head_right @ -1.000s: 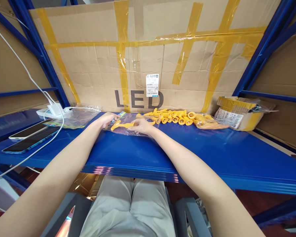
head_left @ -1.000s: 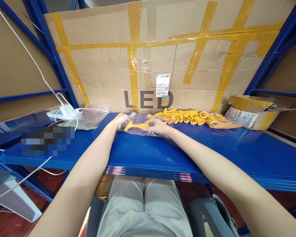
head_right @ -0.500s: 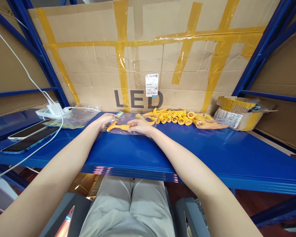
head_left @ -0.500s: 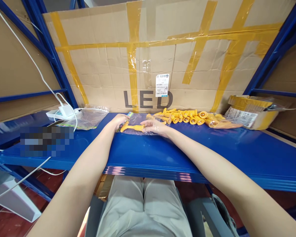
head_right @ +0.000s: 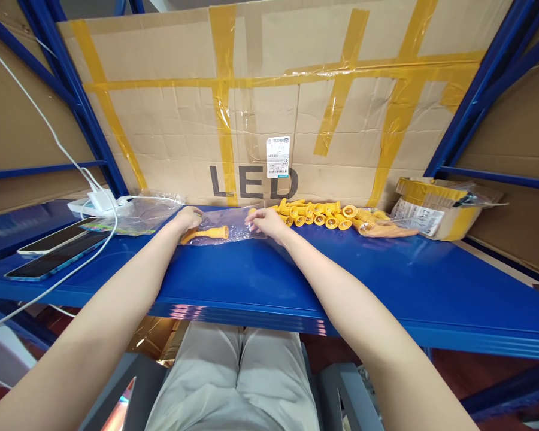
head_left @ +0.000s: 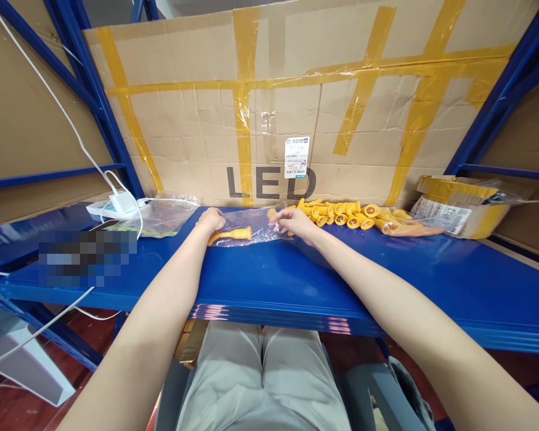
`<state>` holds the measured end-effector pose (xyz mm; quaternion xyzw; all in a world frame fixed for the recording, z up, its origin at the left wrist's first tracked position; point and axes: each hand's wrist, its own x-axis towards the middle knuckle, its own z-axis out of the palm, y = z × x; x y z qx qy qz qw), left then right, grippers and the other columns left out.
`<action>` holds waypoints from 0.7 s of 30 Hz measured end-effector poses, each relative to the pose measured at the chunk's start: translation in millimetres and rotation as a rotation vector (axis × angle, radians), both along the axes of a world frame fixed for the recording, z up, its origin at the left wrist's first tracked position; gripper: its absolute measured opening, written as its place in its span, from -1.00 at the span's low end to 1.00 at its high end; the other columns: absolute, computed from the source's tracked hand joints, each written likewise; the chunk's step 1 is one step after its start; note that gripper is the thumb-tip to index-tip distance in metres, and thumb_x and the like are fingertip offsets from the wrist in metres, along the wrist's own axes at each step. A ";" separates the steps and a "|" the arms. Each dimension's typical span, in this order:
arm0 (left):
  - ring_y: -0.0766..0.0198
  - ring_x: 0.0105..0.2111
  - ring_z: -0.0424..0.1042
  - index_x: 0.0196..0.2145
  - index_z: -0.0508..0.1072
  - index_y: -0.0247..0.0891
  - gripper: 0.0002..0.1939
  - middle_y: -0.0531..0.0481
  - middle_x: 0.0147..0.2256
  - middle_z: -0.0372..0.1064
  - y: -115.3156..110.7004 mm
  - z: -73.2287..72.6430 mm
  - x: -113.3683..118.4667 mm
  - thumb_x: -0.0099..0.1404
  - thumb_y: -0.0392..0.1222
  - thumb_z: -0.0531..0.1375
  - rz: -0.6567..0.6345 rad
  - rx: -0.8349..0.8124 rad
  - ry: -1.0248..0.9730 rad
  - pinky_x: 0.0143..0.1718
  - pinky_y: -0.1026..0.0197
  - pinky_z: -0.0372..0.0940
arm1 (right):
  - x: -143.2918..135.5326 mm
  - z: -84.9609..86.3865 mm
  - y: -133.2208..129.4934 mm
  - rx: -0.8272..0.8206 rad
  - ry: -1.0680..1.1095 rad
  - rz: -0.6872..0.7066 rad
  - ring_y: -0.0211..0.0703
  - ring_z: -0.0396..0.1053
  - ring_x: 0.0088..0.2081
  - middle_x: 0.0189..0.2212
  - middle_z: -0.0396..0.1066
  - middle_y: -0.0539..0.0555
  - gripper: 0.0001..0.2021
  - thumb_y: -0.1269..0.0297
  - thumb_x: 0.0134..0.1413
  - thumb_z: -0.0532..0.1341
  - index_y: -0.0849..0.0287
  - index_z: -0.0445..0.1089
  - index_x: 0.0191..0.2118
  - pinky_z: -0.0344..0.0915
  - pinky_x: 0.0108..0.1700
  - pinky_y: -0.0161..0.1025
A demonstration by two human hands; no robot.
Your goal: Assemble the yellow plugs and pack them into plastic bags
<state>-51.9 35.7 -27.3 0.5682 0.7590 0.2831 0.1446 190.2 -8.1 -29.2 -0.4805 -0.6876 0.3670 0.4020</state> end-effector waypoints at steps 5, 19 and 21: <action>-0.24 0.19 0.11 0.07 0.30 -0.27 -0.38 -0.37 0.21 0.04 -9.6 5.7 4.9 0.00 -0.27 0.28 0.113 0.027 0.272 0.15 -0.21 0.01 | 21.8 6.7 7.3 0.353 -0.461 -0.319 0.00 0.44 -0.17 -0.26 0.51 0.18 -0.75 0.56 -0.04 0.10 0.24 0.50 -0.31 0.33 -0.10 -0.11; 0.02 0.34 -0.37 0.32 0.00 -0.21 -0.34 -0.08 0.34 -0.19 6.8 -19.7 10.0 0.29 -0.04 -0.11 -0.200 -0.110 0.426 0.27 -0.20 -0.15 | 30.4 3.0 7.7 0.196 -0.903 -0.205 0.03 0.43 -0.11 -0.17 0.50 0.18 -0.76 0.39 0.10 0.11 0.23 0.52 -0.20 0.29 -0.10 -0.16; 0.01 0.34 -0.39 0.31 0.03 -0.20 -0.35 -0.06 0.35 -0.24 7.5 -17.8 7.6 0.29 -0.04 -0.12 -0.208 -0.166 0.437 0.26 -0.25 -0.20 | 29.1 5.3 4.9 0.221 -0.900 -0.210 0.03 0.44 -0.14 -0.20 0.50 0.18 -0.75 0.39 0.11 0.10 0.23 0.52 -0.22 0.29 -0.13 -0.17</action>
